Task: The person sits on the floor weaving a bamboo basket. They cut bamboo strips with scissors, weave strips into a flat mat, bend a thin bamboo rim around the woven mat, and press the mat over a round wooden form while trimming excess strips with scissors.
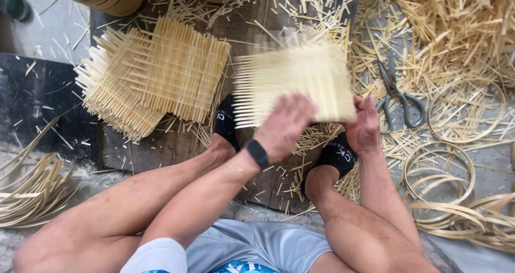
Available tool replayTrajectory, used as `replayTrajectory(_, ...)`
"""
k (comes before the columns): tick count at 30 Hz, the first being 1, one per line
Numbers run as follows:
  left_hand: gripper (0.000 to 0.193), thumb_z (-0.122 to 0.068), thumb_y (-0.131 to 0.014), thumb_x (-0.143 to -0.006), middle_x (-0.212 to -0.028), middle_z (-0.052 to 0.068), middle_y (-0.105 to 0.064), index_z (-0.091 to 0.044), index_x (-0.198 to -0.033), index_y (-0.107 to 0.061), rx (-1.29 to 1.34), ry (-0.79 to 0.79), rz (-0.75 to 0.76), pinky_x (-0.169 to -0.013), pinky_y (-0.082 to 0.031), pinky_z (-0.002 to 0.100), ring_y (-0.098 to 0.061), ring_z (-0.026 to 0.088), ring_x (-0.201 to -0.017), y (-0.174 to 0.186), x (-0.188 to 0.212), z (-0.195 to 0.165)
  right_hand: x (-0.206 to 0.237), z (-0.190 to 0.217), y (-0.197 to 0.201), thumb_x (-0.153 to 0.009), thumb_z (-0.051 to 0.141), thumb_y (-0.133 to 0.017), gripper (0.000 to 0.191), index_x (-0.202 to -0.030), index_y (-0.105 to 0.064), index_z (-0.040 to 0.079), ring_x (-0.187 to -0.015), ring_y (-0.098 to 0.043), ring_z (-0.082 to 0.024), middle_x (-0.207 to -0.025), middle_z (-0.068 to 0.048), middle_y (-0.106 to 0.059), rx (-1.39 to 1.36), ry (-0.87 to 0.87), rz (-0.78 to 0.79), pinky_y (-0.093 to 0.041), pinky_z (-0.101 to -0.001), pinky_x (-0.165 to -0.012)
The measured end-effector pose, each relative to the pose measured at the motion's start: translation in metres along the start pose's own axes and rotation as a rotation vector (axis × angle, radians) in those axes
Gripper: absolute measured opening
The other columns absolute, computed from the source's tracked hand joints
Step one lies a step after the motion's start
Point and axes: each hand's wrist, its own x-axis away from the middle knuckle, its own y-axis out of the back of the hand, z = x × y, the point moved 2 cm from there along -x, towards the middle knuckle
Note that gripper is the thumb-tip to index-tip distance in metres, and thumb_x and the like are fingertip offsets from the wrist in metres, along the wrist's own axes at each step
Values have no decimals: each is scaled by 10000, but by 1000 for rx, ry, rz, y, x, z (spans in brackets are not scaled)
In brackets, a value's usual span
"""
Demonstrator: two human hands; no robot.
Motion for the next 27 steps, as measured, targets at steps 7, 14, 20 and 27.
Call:
replayTrajectory(7,691,-32,-690,-836,-1585,181,-450,-207,-1483,-521,241,-219,-20,-1225,-261,497,-396,336,-1470,-38,5,12,-15,-16,19,-829,41,-828,313,-1110,-696,-1,-860,-725,-132,-1039,-94,-764,529,-18,-287,-624,-278,-788)
replayTrajectory(14,610,-64,-850,-756,-1225,195,-692,26,-1274,-541,960,1068,-83,-931,-603,357,-712,252,-1073,-28,-23,116,-12,-27,24,-843,23,-840,258,-1068,-719,-12,-826,-699,-100,-999,-77,-763,558,98,-322,-605,-247,-758)
replayTrajectory(20,435,-22,-804,-810,-1112,133,-764,21,-1212,-646,1162,1032,29,-869,-631,306,-760,188,-963,-39,-17,130,-6,-33,21,-841,128,-866,261,-1021,-730,-3,-759,-678,-86,-914,-72,-763,818,87,-428,-574,-241,-678)
replayTrajectory(27,737,-96,-859,-779,-1208,191,-718,40,-1384,-461,1148,946,-8,-906,-586,327,-708,215,-1051,-47,-2,139,-4,-14,78,-847,245,-891,323,-1039,-703,66,-805,-633,-92,-889,3,-682,805,276,-528,-557,-240,-758)
